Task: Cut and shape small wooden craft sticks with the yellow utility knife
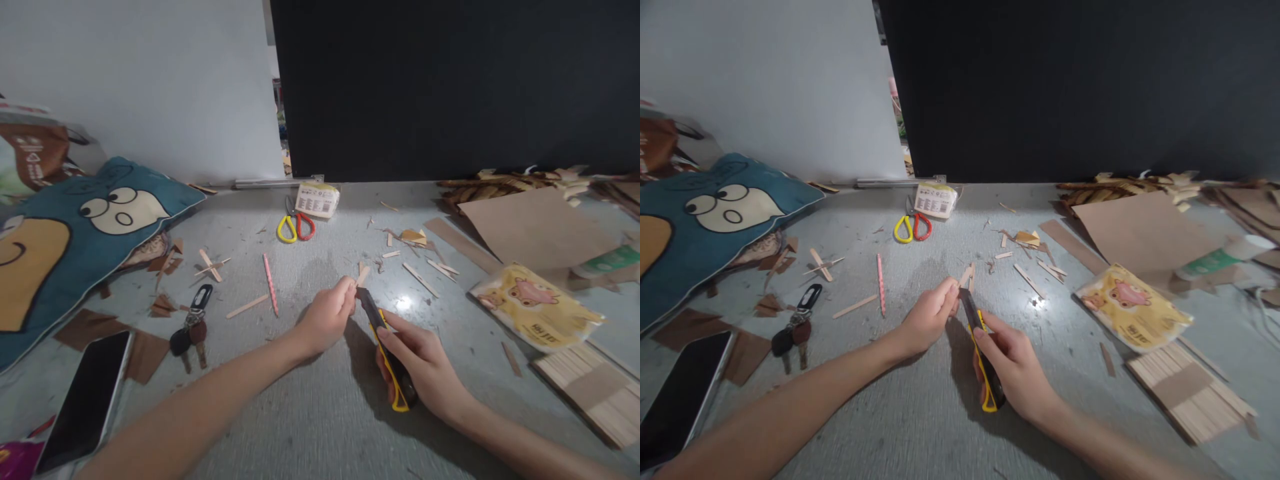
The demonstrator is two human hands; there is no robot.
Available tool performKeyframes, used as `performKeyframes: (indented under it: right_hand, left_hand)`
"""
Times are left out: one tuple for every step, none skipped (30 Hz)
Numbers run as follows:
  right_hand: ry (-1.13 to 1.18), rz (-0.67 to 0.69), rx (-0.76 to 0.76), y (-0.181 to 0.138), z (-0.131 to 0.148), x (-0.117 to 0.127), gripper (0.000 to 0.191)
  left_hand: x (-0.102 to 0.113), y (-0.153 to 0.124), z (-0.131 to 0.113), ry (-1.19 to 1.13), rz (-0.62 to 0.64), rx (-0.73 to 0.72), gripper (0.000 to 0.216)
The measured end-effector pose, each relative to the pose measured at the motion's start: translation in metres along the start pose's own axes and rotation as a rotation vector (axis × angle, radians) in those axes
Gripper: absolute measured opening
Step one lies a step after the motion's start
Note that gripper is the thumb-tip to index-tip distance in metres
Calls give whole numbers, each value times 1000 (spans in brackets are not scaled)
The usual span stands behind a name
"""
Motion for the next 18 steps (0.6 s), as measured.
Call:
performKeyframes:
  right_hand:
    - [-6,0,5,0,0,0,47]
    - [-11,0,9,0,0,0,47]
    - [-15,0,11,1,1,0,47]
    - [-20,2,11,1,1,0,47]
    - [-24,3,13,1,2,0,46]
    - [-28,4,16,1,2,0,46]
    - [-31,5,17,1,2,1,45]
    - [-31,6,15,2,3,1,45]
    - [-29,11,11,2,3,1,45]
    - [-26,13,7,2,3,1,45]
    - [-24,12,5,2,3,1,46]
    - [-24,12,4,2,3,1,46]
    - [-24,10,4,2,3,1,46]
    - [-21,9,5,2,3,0,47]
    - [-16,8,5,2,2,0,47]
    - [-10,8,3,2,2,0,47]
    - [-3,7,-2,2,2,0,47]
    - [5,4,-11,2,2,0,48]
  left_hand:
    - [0,0,0,11,-1,2,38]
    - [0,0,1,27,-4,2,37]
    - [0,0,2,44,-10,2,37]
    - [0,0,2,63,-18,2,36]
    - [0,0,3,82,-25,5,36]
    - [0,0,4,97,-30,10,35]
    - [0,0,4,109,-33,14,35]
    - [1,0,4,116,-34,16,34]
    - [1,0,4,122,-34,18,34]
    - [1,0,4,129,-35,20,33]
    - [1,0,4,138,-37,22,32]
    - [1,0,4,150,-42,25,32]
    - [1,-1,5,166,-46,29,31]
    - [1,-1,5,183,-46,35,30]
    - [1,-1,5,200,-45,40,29]
    - [1,-1,6,213,-43,43,28]
    - [0,-1,6,220,-42,44,28]
    - [0,-1,6,221,-42,44,28]
Point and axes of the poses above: each hand's wrist, its own y-axis towards the middle knuckle, its own x-axis out of the back of the hand, z = x × y, the point moved 3 cm from there along y, towards the middle knuckle, and after that the axes turned 13 degrees about x, right-handed, at the moved point
